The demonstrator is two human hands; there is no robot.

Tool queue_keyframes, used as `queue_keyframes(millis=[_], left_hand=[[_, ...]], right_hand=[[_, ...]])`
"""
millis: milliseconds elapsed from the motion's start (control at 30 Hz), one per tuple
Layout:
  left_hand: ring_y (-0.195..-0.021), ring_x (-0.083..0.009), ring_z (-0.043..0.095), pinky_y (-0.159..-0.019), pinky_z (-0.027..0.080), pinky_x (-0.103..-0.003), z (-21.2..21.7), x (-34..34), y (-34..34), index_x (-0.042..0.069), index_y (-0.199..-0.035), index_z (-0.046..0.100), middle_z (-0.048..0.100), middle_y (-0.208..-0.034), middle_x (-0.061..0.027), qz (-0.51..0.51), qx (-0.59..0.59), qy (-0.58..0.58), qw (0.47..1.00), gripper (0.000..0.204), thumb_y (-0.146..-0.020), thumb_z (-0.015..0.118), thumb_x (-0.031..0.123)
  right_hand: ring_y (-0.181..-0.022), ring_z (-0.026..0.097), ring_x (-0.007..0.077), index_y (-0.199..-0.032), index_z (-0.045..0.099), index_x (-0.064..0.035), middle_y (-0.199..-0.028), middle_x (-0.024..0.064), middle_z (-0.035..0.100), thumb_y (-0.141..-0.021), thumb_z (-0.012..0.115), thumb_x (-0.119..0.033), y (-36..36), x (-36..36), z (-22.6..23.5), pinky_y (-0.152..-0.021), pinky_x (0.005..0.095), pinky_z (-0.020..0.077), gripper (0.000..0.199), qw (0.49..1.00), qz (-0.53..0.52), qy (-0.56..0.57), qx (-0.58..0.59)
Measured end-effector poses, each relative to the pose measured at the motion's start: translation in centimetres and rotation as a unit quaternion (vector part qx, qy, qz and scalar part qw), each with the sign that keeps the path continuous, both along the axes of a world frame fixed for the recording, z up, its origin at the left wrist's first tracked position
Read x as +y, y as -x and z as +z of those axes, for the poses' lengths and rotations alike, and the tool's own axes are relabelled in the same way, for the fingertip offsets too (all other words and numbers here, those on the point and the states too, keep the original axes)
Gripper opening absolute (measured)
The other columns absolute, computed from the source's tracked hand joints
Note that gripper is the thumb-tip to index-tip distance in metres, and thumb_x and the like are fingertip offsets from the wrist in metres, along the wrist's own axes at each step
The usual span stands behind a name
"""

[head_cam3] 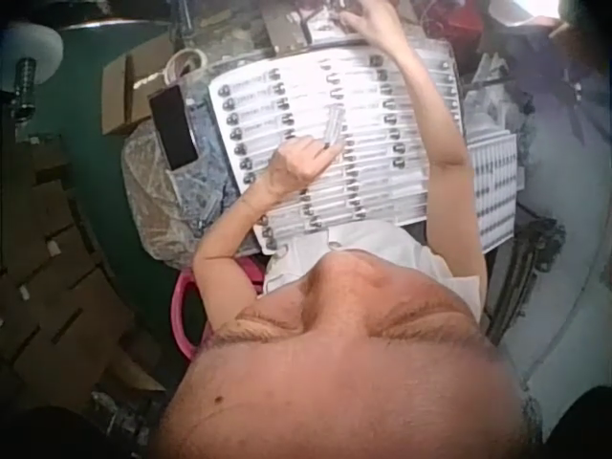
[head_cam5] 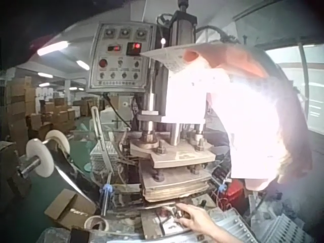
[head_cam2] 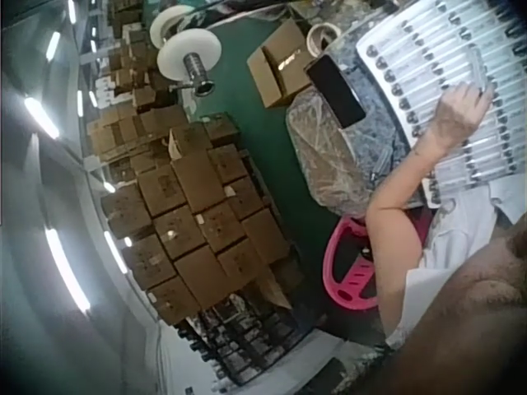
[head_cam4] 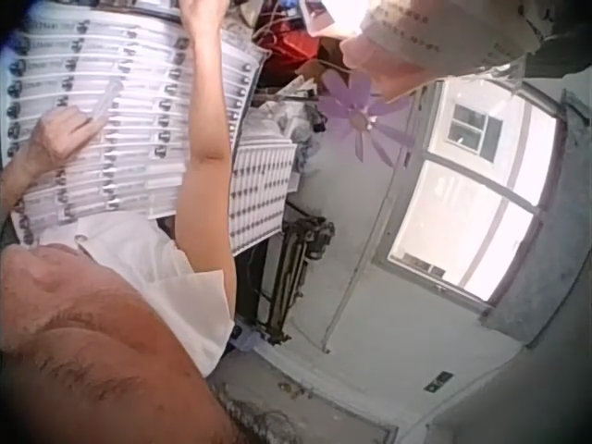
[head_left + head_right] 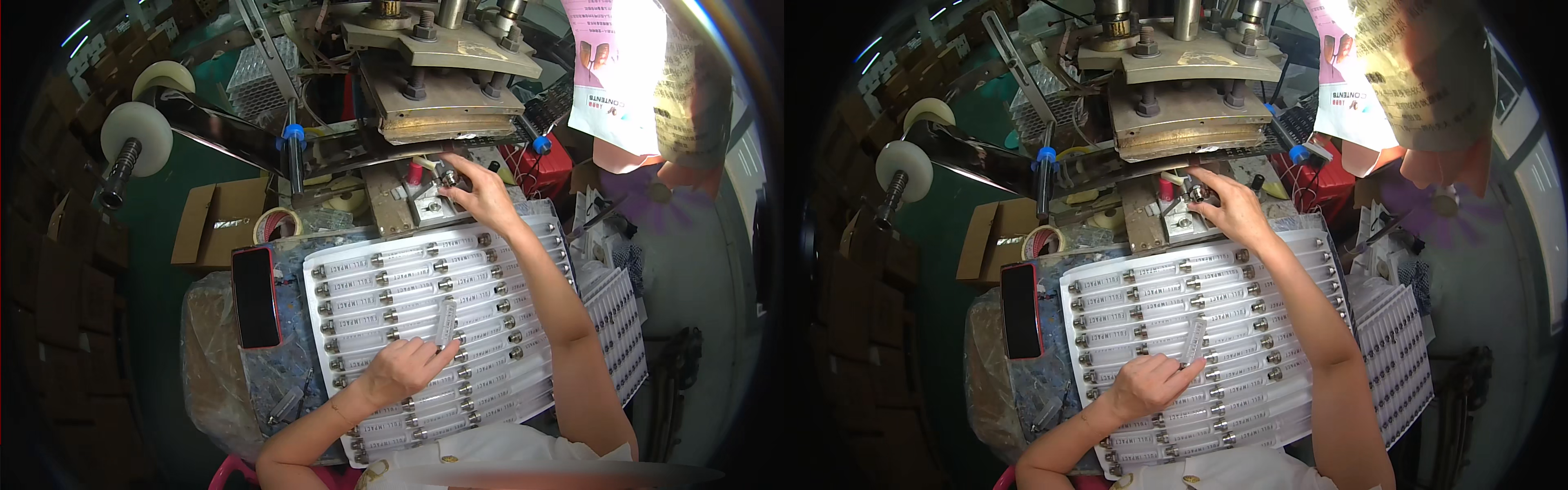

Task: Assembling electronic components into a tray at a factory station.

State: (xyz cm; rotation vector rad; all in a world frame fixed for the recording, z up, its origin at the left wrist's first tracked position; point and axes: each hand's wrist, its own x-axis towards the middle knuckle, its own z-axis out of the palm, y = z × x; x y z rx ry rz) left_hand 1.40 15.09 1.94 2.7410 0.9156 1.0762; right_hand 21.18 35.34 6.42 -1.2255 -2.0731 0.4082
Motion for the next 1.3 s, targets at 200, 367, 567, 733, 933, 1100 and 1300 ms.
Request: queue_keyframes(millis=[200, 367, 567, 733, 933, 1100, 1300], left_hand=[[-0.053, -0.0120, 0.047, -0.046, 0.039, -0.025, 0.0, -0.1, 0.2, 0.010, -0.108, 0.068, 0.044, -0.061, 0.0018, -0.001, 0.009, 0.001, 1.000, 0.035, -0.073, 0.067, 0.008], [-0.053, -0.0119, 0.047, -0.046, 0.039, -0.024, 0.0, -0.5, 0.3, 0.010, -0.109, 0.068, 0.044, -0.062, 0.0018, -0.002, 0.012, 0.003, 1.000, 0.035, -0.073, 0.066, 0.008], [-0.055, -0.0123, 0.049, -0.048, 0.041, -0.025, 0.9, -0.1, -0.3, 0.009, -0.110, 0.067, 0.047, -0.065, 0.0004, -0.013, -0.034, 0.047, 0.998, 0.033, -0.077, 0.064, 0.008], [-0.055, -0.0156, 0.053, -0.048, 0.043, -0.028, 3.7, 0.2, -0.8, 0.010, -0.107, 0.069, 0.054, -0.066, -0.0017, -0.042, -0.098, 0.132, 0.985, 0.032, -0.075, 0.070, 0.006], [-0.054, -0.0175, 0.053, -0.048, 0.044, -0.030, 3.6, -0.3, -7.0, 0.010, -0.110, 0.068, 0.054, -0.066, -0.0030, -0.127, -0.058, 0.130, 0.982, 0.035, -0.075, 0.070, 0.005], [-0.054, -0.0168, 0.053, -0.048, 0.045, -0.029, 1.9, -1.4, -11.3, 0.009, -0.113, 0.065, 0.049, -0.065, -0.0023, -0.211, 0.004, 0.090, 0.973, 0.034, -0.079, 0.066, 0.007], [-0.066, -0.0160, 0.054, -0.054, 0.046, -0.029, 1.1, -1.7, -13.1, 0.007, -0.110, 0.061, 0.050, -0.072, -0.0021, -0.148, 0.120, 0.038, 0.981, 0.029, -0.082, 0.064, 0.014]], right_hand=[[-0.100, 0.063, 0.0309, -0.127, 0.056, -0.0114, -0.119, 0.0148, 0.062, -0.076, 0.075, -0.022, 0.0, 0.3, -0.1, -0.082, 0.0368, 0.0510, 0.056, 1.000, 0.003, -0.004, -0.011], [-0.098, 0.063, 0.0257, -0.128, 0.053, -0.0066, -0.113, 0.0160, 0.064, -0.074, 0.077, -0.016, 0.4, -0.1, 0.1, -0.084, 0.0342, 0.0494, 0.060, 1.000, -0.007, 0.026, -0.013], [-0.102, 0.062, 0.0268, -0.141, 0.039, -0.0136, -0.115, 0.0158, 0.061, -0.075, 0.077, -0.021, -3.6, -1.4, 1.2, -0.087, 0.0354, 0.0490, 0.076, 0.994, -0.059, 0.079, -0.038], [-0.092, 0.062, 0.0257, -0.129, 0.055, -0.0134, -0.106, 0.0117, 0.063, -0.080, 0.069, -0.010, -12.1, -8.5, 4.4, -0.080, 0.0378, 0.0488, 0.051, 0.986, -0.033, 0.000, -0.165], [-0.091, 0.063, 0.0278, -0.115, 0.063, -0.0082, -0.097, 0.0119, 0.066, -0.078, 0.071, -0.009, -18.7, -23.2, 5.3, -0.080, 0.0391, 0.0486, 0.038, 0.961, -0.128, 0.093, -0.226], [-0.094, 0.060, 0.0257, -0.106, 0.067, -0.0068, -0.099, 0.0102, 0.063, -0.074, 0.073, -0.010, -16.5, -32.0, 1.7, -0.081, 0.0355, 0.0481, 0.033, 0.965, -0.058, 0.234, -0.105], [-0.096, 0.056, 0.0244, -0.098, 0.066, -0.0047, -0.100, 0.0078, 0.060, -0.068, 0.074, -0.009, -16.2, -31.7, -0.6, -0.082, 0.0358, 0.0470, 0.031, 0.961, 0.005, 0.118, -0.250]])
